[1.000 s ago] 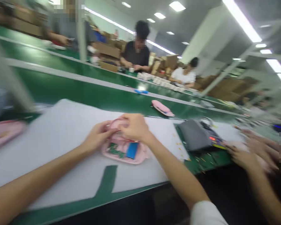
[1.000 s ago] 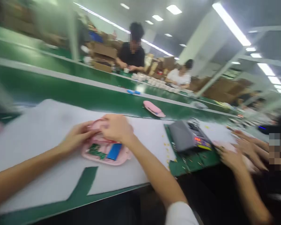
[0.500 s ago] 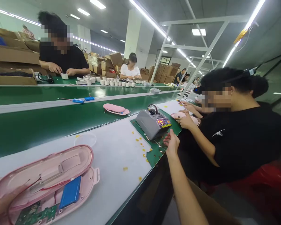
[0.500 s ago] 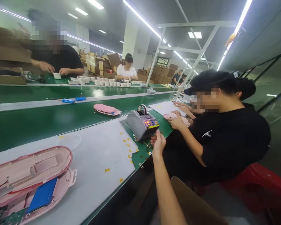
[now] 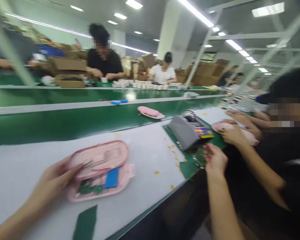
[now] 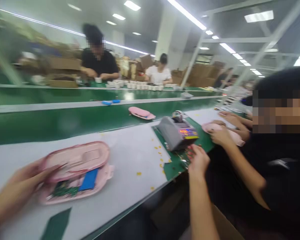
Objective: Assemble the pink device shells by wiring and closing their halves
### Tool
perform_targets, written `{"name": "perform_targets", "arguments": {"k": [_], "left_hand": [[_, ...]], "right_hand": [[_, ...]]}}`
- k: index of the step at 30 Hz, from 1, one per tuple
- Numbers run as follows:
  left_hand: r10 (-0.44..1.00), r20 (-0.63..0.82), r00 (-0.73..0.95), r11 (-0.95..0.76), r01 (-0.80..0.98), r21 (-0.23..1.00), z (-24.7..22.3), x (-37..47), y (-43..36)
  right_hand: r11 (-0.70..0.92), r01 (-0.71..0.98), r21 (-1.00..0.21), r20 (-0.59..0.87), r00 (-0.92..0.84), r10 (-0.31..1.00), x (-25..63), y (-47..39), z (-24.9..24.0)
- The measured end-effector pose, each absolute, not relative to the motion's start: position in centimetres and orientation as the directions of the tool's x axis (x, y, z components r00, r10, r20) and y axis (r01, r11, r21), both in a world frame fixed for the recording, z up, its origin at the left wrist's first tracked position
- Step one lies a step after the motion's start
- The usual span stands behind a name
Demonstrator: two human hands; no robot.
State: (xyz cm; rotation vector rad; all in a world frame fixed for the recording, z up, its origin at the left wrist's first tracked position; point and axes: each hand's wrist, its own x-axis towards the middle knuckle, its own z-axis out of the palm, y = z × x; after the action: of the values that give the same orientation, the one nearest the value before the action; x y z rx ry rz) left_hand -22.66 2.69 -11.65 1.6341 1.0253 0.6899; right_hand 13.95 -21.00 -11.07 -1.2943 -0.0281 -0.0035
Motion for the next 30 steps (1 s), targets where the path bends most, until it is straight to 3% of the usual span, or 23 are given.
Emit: {"name": "perform_targets", "arguments": {"k": [2, 4, 7, 10, 13, 17, 20, 24, 30], "left_hand": [[0.863, -0.107, 0.494, 0.011, 0.193, 0.981, -11.2, -24.6, 3.1], [0.840, -0.110, 0.532, 0.078, 0.083, 0.994, -11.2, -25.4, 3.2], [0.833, -0.065, 0.550, 0.105, -0.041, 0.994, -11.4, -25.3, 3.0], [0.823, -0.022, 0.567, 0.123, -0.139, 0.983, -11.9, -25.0, 2.9], [0.821, 0.028, 0.570, 0.110, -0.206, 0.972, -12.4, -25.1, 3.0], [0.838, 0.039, 0.544, 0.105, -0.231, 0.967, -13.1, -25.3, 3.3], [0.845, 0.002, 0.535, 0.140, -0.225, 0.964, -13.3, -25.3, 3.2], [0.829, 0.066, 0.555, 0.091, -0.251, 0.964, -13.1, -25.3, 2.9], [0.838, 0.093, 0.538, -0.018, -0.144, 0.989, -13.3, -25.6, 2.9]], "right_hand": [[0.290, 0.181, -0.940, 0.216, 0.972, 0.093, 10.6, -19.1, -10.0], [0.293, 0.327, -0.898, 0.415, 0.850, 0.323, 6.3, -16.2, -8.5], [0.334, 0.504, -0.797, 0.563, 0.419, 0.712, -1.0, -10.5, -6.3], [0.385, 0.657, -0.648, 0.502, -0.012, 0.865, -6.1, -4.6, -5.4], [0.360, 0.819, -0.448, 0.333, -0.221, 0.917, -8.2, -0.8, -5.9], [0.345, 0.907, -0.241, 0.219, -0.295, 0.930, -8.7, 0.3, -6.5], [0.330, 0.931, -0.155, 0.222, -0.292, 0.930, -8.8, -0.1, -6.6], [0.322, 0.945, -0.049, 0.253, -0.300, 0.920, -9.4, -0.3, -7.0], [0.085, 0.996, 0.017, 0.286, -0.087, 0.954, -10.3, 0.4, -6.6]]}}
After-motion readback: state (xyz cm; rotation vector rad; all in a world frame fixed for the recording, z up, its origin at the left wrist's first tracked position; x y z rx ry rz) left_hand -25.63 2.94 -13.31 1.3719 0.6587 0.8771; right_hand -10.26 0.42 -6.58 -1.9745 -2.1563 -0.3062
